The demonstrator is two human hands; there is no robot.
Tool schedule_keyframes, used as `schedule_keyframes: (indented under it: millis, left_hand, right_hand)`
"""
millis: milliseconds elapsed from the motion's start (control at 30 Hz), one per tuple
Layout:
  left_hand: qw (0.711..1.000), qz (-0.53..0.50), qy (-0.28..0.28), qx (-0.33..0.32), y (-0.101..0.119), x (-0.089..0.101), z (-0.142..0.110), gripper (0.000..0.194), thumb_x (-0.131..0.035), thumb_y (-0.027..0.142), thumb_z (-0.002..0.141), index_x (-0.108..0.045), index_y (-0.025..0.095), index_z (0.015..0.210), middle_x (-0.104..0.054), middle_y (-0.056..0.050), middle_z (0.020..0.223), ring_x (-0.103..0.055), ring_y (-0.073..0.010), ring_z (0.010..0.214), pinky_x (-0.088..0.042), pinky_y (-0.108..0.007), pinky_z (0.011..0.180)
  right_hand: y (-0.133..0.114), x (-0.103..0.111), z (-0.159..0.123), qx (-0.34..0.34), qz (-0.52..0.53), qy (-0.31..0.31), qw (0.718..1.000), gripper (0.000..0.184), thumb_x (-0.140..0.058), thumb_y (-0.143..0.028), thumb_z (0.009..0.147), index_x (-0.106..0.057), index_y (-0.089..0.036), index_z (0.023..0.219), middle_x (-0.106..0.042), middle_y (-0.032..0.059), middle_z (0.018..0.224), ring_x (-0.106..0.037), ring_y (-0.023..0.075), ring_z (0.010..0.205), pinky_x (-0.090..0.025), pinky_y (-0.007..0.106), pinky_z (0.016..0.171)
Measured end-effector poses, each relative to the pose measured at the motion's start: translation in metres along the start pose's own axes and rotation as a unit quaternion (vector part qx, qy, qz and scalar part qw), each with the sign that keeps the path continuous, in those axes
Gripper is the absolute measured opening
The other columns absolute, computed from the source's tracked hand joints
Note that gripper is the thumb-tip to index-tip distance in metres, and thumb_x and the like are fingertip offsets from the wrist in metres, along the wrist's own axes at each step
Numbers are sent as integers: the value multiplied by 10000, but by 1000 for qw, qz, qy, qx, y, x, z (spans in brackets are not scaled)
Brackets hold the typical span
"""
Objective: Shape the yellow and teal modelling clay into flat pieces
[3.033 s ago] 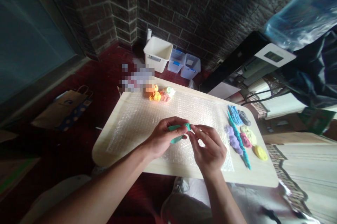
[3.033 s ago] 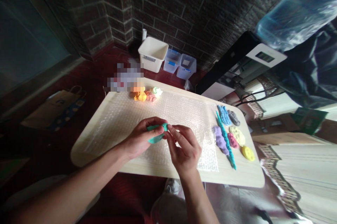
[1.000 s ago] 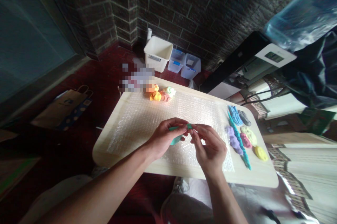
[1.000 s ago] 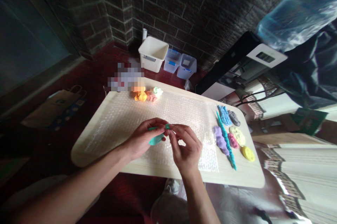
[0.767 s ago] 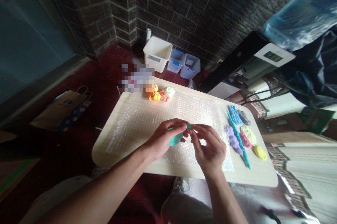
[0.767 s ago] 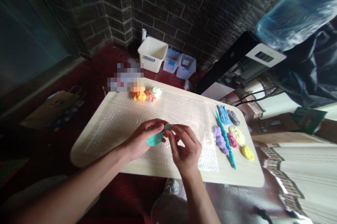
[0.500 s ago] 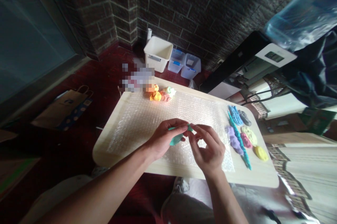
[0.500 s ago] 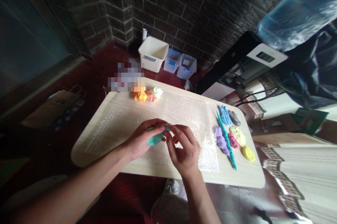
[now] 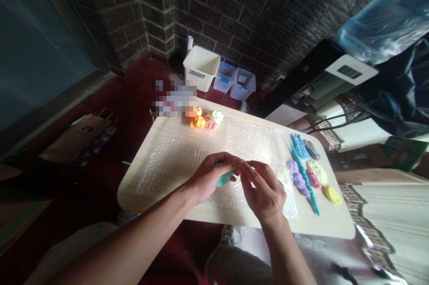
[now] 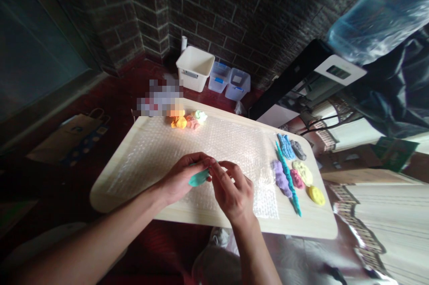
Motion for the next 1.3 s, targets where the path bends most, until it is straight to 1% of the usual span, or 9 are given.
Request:
schedule_keyframes:
  millis: [133,267,400,600,700,833,1133,1233,1300]
  left_hand:
    - [1000,-1,0,2,-1,1,0,259,-880,381,821,-766,149,843,-721,-45,821,-644,-143,754,-503,-300,745]
    - [1000,2,-2,-1,-1,2,0,242,-881,374,822,-774,159,858,-739,-43,832,-661,-147,767,-502,-301,757]
    - [1000,9,-15,-5,0,1,0,229,-865,370,844,-771,161,861,-756,-54,833,-679,-157,782,-493,-293,754]
    - [1000,8,-5,-11,1,2,1,244,-893,361,811,-792,158,900,-759,-54,869,-677,-154,788,-509,-288,754]
    - [1000,8,-9,-6,0,2,1,249,-886,365,820,-797,155,918,-756,-57,874,-676,-160,794,-516,-296,753]
    - [1000,2,-13,-5,-1,2,1,245,-877,362,836,-807,170,971,-760,-56,910,-689,-167,829,-525,-305,784]
    - [1000,-23,-13,0,0,-1,0,241,-906,334,800,-816,164,946,-769,-62,945,-691,-155,832,-530,-294,785]
    - [1000,-24,-15,0,1,-1,1,244,-898,328,808,-818,166,971,-764,-65,948,-691,-163,832,-531,-295,768]
    - [1000,-23,-13,0,0,-1,1,236,-889,326,818,-816,164,974,-755,-64,924,-687,-163,819,-527,-291,748]
  right_hand:
    - [0,1,2,-8,20,7,1000,479,-709,-90,985,-654,-262,1429,-764,77,1054,-739,151,762,-603,260,613]
    - [-1,1,6,-22,41,-5,999,411,-690,-103,995,-676,-248,1380,-745,77,1048,-710,134,723,-599,256,599]
    - [3,-1,9,-66,98,-31,992,344,-669,-111,999,-701,-221,1324,-708,67,1020,-654,114,660,-588,268,585]
    - [16,-4,9,-172,218,-45,960,303,-691,-138,984,-720,-233,1270,-679,51,1039,-676,130,717,-604,290,627]
    - [17,-6,8,-192,233,-61,951,271,-700,-154,982,-738,-240,1236,-672,45,1039,-678,134,739,-604,292,635]
    - [18,-6,8,-196,238,-51,950,291,-694,-151,981,-731,-242,1256,-674,57,1112,-679,131,743,-609,300,639]
    - [20,-8,7,-214,245,-49,944,253,-723,-167,974,-733,-246,1215,-679,44,1103,-693,125,738,-611,285,624]
    - [16,-3,8,-179,215,-26,960,329,-714,-128,974,-711,-245,1281,-685,63,1132,-689,126,724,-618,294,627]
    - [10,1,9,-119,161,-8,980,376,-710,-91,971,-710,-253,1311,-709,74,1135,-696,132,722,-615,288,615]
Point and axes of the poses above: each hand's wrist, its own z-axis towards the middle knuckle, its own x-axis out of the back of the hand, y = z × x, the point moved 8 cm from there along z, towards the middle knuckle
